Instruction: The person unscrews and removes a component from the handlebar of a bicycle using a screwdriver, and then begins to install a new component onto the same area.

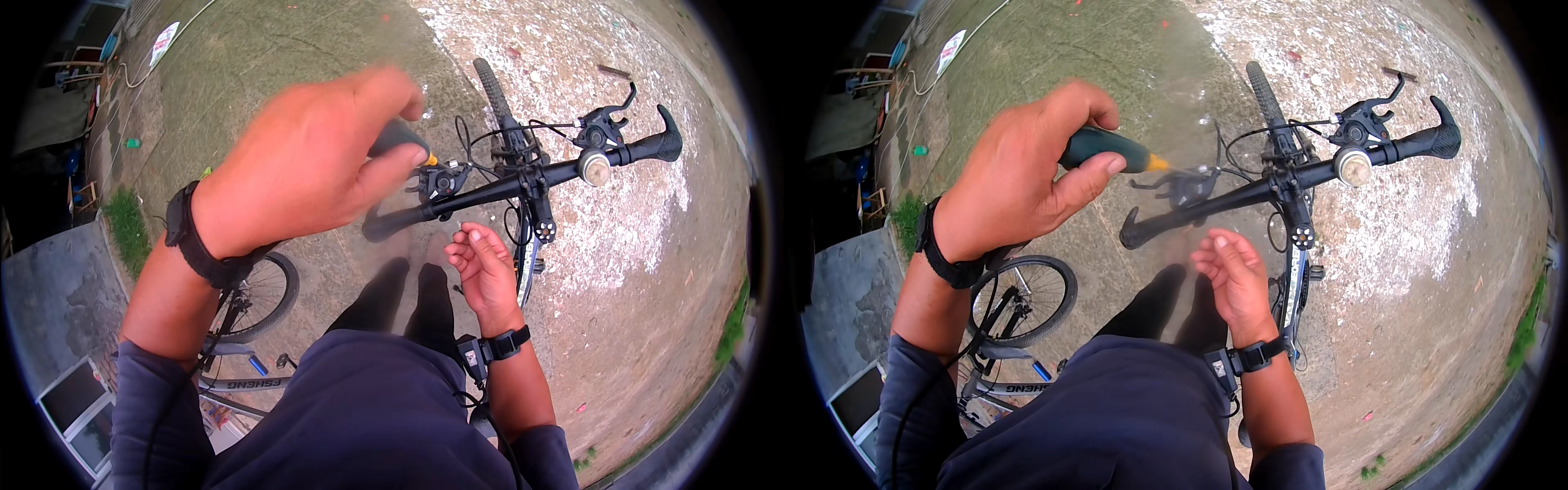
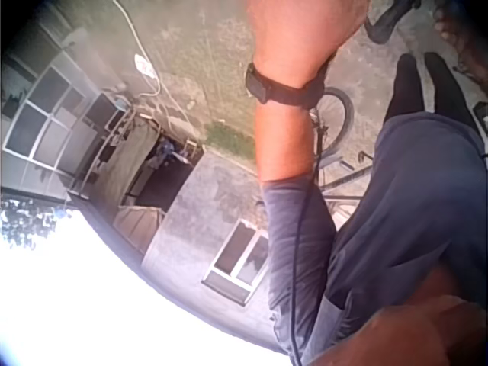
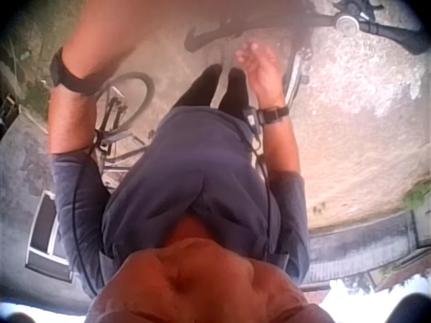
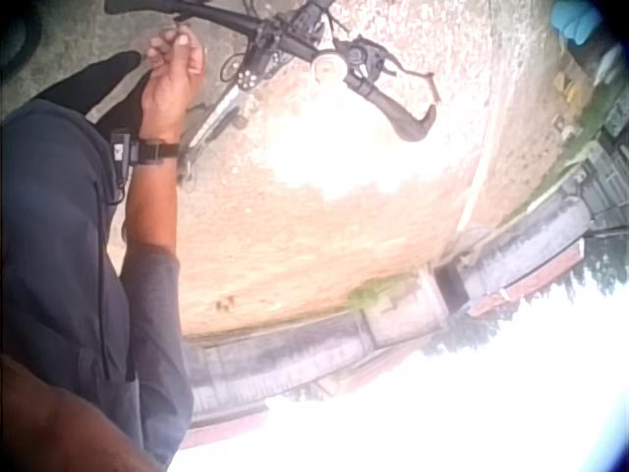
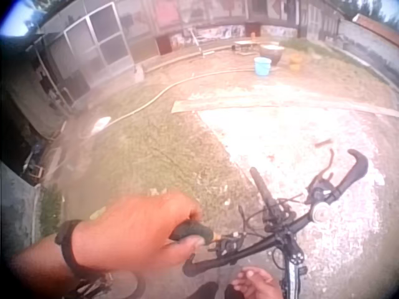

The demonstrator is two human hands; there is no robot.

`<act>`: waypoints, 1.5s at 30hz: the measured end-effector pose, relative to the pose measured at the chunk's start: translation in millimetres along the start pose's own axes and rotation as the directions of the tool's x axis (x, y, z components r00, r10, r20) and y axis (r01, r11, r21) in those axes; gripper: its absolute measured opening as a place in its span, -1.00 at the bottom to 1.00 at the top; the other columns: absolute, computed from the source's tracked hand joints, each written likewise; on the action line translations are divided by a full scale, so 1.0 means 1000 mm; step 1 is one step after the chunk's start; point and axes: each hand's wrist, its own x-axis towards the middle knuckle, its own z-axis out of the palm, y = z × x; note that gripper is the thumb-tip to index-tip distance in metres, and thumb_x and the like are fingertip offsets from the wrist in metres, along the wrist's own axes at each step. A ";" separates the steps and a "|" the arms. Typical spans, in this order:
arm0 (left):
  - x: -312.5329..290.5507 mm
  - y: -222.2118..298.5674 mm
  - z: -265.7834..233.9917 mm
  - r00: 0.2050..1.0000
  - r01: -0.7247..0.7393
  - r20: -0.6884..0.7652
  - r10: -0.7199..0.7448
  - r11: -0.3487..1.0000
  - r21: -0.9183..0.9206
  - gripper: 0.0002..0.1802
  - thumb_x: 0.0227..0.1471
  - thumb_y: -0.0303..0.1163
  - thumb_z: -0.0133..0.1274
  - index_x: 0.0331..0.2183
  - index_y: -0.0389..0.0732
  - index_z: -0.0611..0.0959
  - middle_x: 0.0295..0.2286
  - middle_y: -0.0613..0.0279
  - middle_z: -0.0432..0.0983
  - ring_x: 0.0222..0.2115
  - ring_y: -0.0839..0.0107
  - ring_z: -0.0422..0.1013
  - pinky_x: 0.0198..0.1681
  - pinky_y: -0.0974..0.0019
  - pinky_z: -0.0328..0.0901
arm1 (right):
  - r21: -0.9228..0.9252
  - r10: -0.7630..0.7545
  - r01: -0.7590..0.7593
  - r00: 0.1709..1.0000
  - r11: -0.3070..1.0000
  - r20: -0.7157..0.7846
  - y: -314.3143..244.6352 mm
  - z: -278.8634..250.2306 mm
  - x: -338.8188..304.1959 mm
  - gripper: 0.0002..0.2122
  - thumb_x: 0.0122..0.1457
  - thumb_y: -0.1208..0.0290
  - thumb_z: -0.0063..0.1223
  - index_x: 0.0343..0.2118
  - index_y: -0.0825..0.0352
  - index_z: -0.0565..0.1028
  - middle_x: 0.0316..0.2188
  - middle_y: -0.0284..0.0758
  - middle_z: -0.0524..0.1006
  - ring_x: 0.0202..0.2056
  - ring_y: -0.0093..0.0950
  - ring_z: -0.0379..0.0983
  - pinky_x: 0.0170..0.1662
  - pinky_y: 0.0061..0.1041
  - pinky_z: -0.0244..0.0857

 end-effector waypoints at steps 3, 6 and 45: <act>0.001 -0.001 0.001 0.988 -0.143 -0.068 0.140 0.988 -0.054 -0.55 -0.03 -0.26 0.34 -0.18 -0.19 0.48 -0.31 0.08 0.48 -0.36 -0.01 0.45 -0.33 0.13 0.35 | 0.001 0.001 -0.001 1.000 1.000 0.003 0.001 0.000 0.000 -0.82 0.35 0.42 0.06 -0.06 0.35 0.56 -0.25 -0.28 0.64 -0.25 -0.42 0.63 -0.18 -0.49 0.50; -0.001 0.003 0.006 0.997 -0.051 -0.067 0.049 0.998 -0.035 -0.56 -0.08 -0.34 0.33 -0.18 -0.19 0.48 -0.31 0.08 0.46 -0.34 -0.02 0.44 -0.30 0.13 0.34 | 0.004 -0.002 0.002 1.000 1.000 0.000 0.001 -0.001 0.000 -0.82 0.35 0.43 0.06 -0.06 0.35 0.56 -0.25 -0.28 0.64 -0.26 -0.42 0.63 -0.18 -0.49 0.50; -0.007 0.002 0.010 0.998 0.024 -0.052 -0.024 1.000 0.000 -0.50 -0.17 -0.51 0.26 -0.12 -0.20 0.49 -0.22 0.04 0.43 -0.24 0.04 0.45 -0.23 0.14 0.35 | -0.028 0.049 -0.049 0.999 0.998 0.006 -0.003 -0.001 -0.002 -0.75 0.38 0.43 -0.14 0.01 0.43 0.47 -0.26 -0.18 0.61 -0.26 -0.32 0.61 -0.16 -0.40 0.50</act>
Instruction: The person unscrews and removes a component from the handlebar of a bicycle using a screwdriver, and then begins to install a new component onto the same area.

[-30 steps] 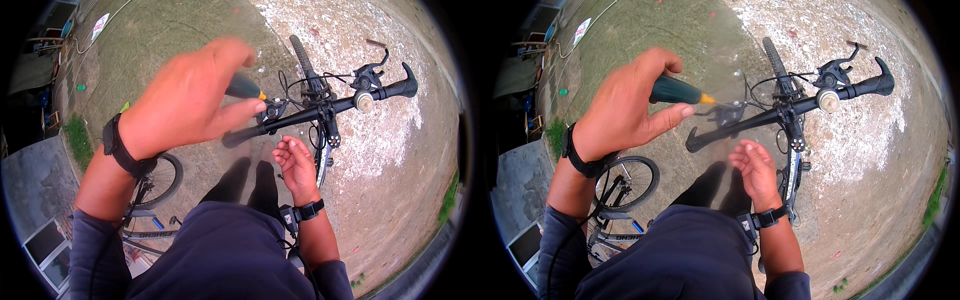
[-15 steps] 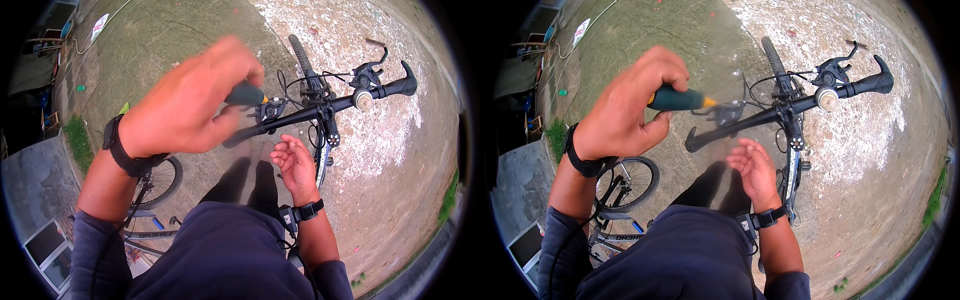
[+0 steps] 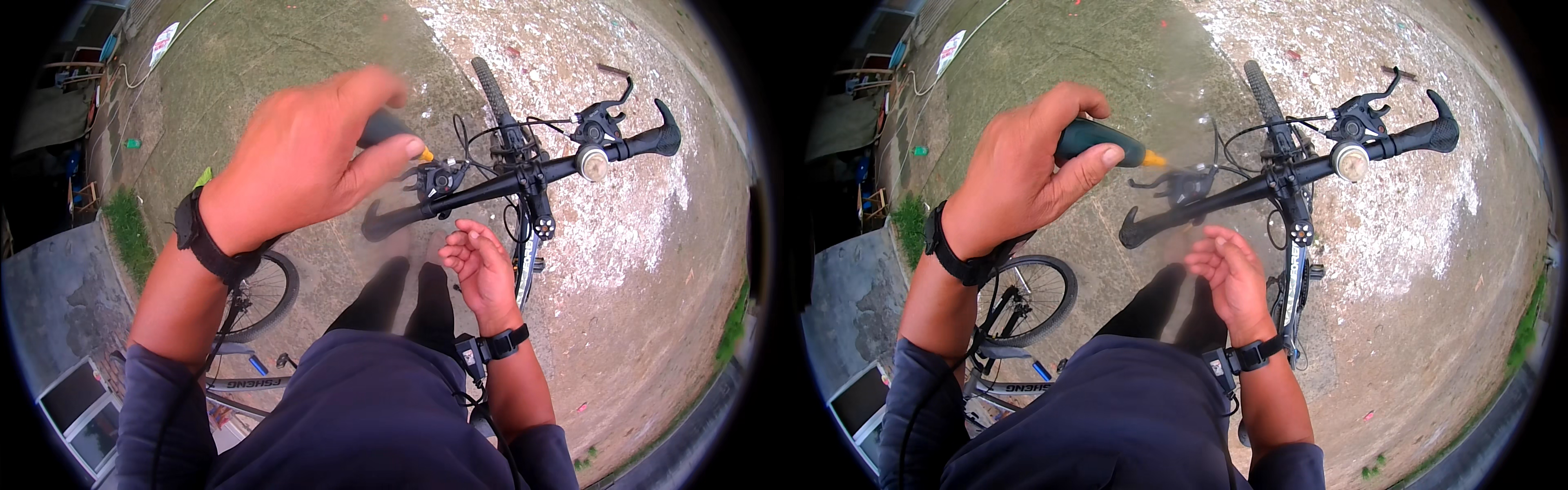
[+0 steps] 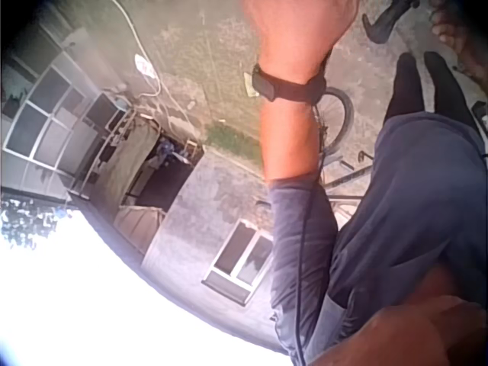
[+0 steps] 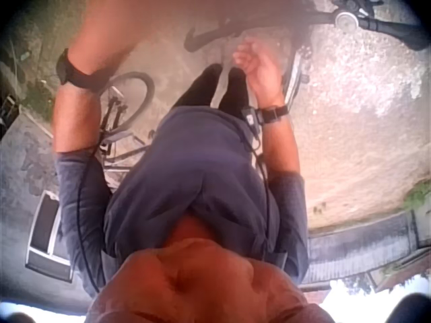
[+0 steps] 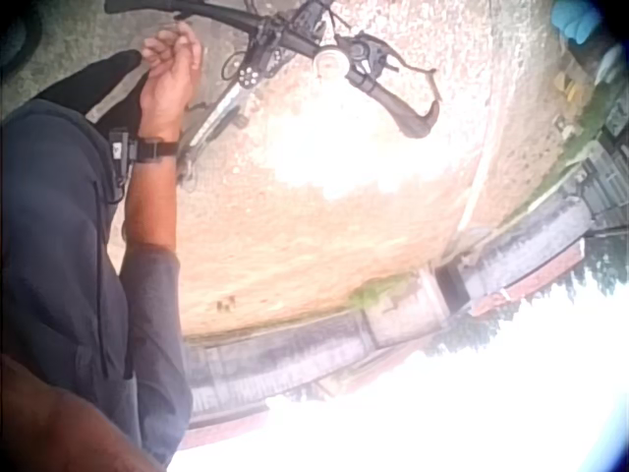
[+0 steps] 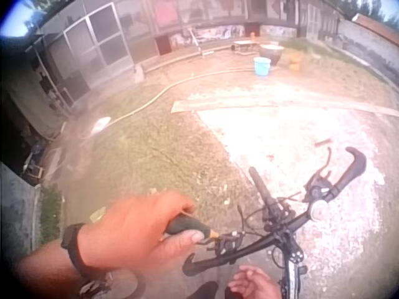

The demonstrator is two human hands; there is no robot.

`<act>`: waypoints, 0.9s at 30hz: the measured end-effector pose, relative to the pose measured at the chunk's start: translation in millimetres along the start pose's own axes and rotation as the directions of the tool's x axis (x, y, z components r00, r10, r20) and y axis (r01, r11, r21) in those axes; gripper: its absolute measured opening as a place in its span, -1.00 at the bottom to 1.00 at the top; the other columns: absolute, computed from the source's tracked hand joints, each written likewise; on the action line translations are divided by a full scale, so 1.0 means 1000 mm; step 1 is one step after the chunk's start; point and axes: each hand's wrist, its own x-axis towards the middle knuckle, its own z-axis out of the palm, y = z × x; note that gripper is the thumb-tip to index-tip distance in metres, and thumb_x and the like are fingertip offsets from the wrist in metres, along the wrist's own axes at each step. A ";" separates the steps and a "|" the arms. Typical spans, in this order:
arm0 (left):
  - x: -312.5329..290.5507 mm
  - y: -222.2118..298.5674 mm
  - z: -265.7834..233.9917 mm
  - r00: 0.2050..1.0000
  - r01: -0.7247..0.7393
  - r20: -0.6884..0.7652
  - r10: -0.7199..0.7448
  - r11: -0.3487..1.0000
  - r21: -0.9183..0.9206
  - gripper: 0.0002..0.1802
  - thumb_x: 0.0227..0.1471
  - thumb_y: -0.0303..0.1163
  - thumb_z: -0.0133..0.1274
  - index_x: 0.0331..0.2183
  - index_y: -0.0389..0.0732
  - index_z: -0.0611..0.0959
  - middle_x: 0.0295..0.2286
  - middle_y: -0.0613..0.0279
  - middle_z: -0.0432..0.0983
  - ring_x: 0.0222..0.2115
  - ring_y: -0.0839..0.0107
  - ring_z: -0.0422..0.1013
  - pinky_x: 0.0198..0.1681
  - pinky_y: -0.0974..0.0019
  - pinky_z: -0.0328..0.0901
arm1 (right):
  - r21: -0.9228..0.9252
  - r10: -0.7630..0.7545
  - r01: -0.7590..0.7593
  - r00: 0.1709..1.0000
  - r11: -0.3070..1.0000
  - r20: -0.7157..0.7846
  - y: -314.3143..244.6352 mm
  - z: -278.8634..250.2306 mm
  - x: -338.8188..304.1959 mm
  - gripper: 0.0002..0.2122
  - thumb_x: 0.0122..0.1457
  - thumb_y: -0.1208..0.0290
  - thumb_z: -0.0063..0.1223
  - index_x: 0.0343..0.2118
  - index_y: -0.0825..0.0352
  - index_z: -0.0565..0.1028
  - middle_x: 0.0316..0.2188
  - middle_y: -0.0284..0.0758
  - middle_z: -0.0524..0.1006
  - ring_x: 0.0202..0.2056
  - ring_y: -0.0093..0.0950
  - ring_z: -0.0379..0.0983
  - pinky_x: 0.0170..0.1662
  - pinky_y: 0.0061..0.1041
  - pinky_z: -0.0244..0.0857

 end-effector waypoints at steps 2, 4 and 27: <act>0.003 0.002 -0.005 0.998 -0.068 -0.013 0.067 0.997 -0.041 -0.51 -0.17 -0.52 0.26 -0.12 -0.20 0.49 -0.21 0.03 0.43 -0.24 0.05 0.46 -0.23 0.15 0.35 | -0.001 0.001 -0.001 1.000 1.000 0.003 0.000 0.000 0.000 -0.75 0.38 0.43 -0.14 0.00 0.42 0.47 -0.26 -0.18 0.61 -0.26 -0.33 0.61 -0.16 -0.40 0.50; 0.003 -0.001 -0.003 0.993 -0.120 -0.010 0.120 0.982 -0.146 -0.51 -0.17 -0.52 0.26 -0.12 -0.20 0.50 -0.21 0.03 0.43 -0.24 0.06 0.45 -0.24 0.15 0.35 | -0.005 0.003 -0.003 1.000 1.000 0.008 0.000 0.001 0.000 -0.75 0.38 0.43 -0.14 0.00 0.42 0.47 -0.26 -0.18 0.61 -0.26 -0.33 0.61 -0.16 -0.41 0.50; 0.000 -0.003 -0.003 1.000 -0.027 0.015 0.027 1.000 -0.010 -0.51 -0.12 -0.55 0.26 -0.09 -0.19 0.50 -0.24 0.11 0.45 -0.30 0.14 0.43 -0.37 0.20 0.33 | -0.024 0.001 -0.001 1.000 1.000 -0.008 -0.001 -0.001 -0.002 -0.75 0.37 0.41 -0.10 0.00 0.41 0.48 -0.27 -0.20 0.61 -0.26 -0.34 0.61 -0.16 -0.42 0.49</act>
